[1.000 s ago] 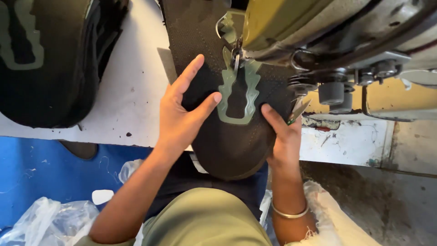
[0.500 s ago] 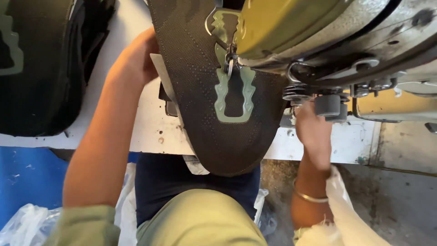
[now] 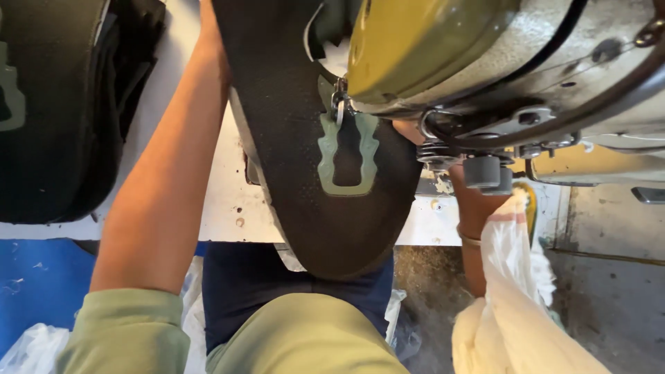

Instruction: The person operates a sewing machine to stitch a light green plastic insert onto a black shoe sole. They repeatedly guide the sole under the needle, sew along the edges, and then remove the finished part to place it on a stack before picking up the next sole.

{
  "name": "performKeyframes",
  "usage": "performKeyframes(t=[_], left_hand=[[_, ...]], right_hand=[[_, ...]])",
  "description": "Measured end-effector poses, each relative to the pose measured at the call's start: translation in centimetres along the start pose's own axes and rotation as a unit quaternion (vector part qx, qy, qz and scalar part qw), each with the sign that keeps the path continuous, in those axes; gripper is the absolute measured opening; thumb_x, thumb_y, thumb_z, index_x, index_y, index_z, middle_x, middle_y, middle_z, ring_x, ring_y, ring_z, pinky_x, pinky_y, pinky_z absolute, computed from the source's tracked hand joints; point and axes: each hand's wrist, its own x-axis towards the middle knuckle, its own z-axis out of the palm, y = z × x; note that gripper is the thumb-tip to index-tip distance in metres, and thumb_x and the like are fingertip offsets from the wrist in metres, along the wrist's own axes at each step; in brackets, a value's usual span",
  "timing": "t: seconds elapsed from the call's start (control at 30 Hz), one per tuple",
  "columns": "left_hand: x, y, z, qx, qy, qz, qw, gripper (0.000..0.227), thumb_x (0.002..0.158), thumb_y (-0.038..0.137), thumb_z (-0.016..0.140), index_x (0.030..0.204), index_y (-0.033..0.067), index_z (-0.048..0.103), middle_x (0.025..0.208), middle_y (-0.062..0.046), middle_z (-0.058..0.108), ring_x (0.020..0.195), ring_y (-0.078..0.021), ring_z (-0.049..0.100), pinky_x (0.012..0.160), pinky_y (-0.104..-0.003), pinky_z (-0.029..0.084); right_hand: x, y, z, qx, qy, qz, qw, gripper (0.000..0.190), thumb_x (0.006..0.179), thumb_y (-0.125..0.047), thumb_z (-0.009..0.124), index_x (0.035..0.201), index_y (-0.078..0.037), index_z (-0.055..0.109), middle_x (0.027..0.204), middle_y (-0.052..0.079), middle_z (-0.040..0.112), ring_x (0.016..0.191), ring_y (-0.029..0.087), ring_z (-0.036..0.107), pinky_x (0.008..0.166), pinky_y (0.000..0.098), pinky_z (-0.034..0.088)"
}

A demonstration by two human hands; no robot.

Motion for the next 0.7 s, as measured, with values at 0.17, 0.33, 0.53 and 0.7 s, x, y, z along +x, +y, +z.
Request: performKeyframes(t=[0.17,0.33,0.53,0.7], left_hand=[[0.1,0.0,-0.9,0.06,0.037,0.111,0.991,0.045,0.123,0.029,0.049,0.158,0.0053,0.033,0.16,-0.009,0.04,0.146,-0.0171,0.044,0.125,-0.033,0.035],[-16.5,5.2,2.1,0.035,0.045,0.076,0.995,0.057,0.114,0.023,0.055,0.163,0.0067,0.03,0.134,-0.011,0.043,0.121,-0.0216,0.043,0.104,-0.035,0.035],[-25.6,9.8,6.0,0.212,-0.106,0.124,0.964,0.055,0.088,0.004,0.079,0.139,0.0042,0.057,0.135,-0.016,0.062,0.13,-0.0295,0.059,0.115,-0.038,0.043],[-25.5,9.0,6.5,0.201,-0.115,0.094,0.968,0.064,0.087,0.006,0.083,0.145,0.0029,0.057,0.14,-0.016,0.062,0.134,-0.0269,0.059,0.118,-0.037,0.043]], right_hand=[[3.1,3.8,6.9,-0.103,-0.078,0.052,0.99,0.034,0.099,-0.029,0.075,0.113,0.001,0.065,0.107,0.022,0.067,0.096,0.04,0.069,0.079,0.0488,0.051],[-3.4,-7.5,1.9,0.431,-0.13,0.083,0.889,0.021,0.097,-0.014,0.072,0.109,0.002,0.065,0.105,0.014,0.07,0.097,0.026,0.069,0.085,0.0367,0.054],[-6.6,-15.9,-5.2,0.707,-0.166,0.128,0.676,0.03,0.092,-0.007,0.075,0.118,0.001,0.065,0.108,0.007,0.072,0.094,0.016,0.07,0.085,0.0298,0.057],[-5.3,-14.6,-4.6,0.689,-0.139,0.088,0.706,0.027,0.095,-0.004,0.079,0.118,0.001,0.065,0.106,0.007,0.071,0.093,0.015,0.067,0.085,0.0286,0.055]])
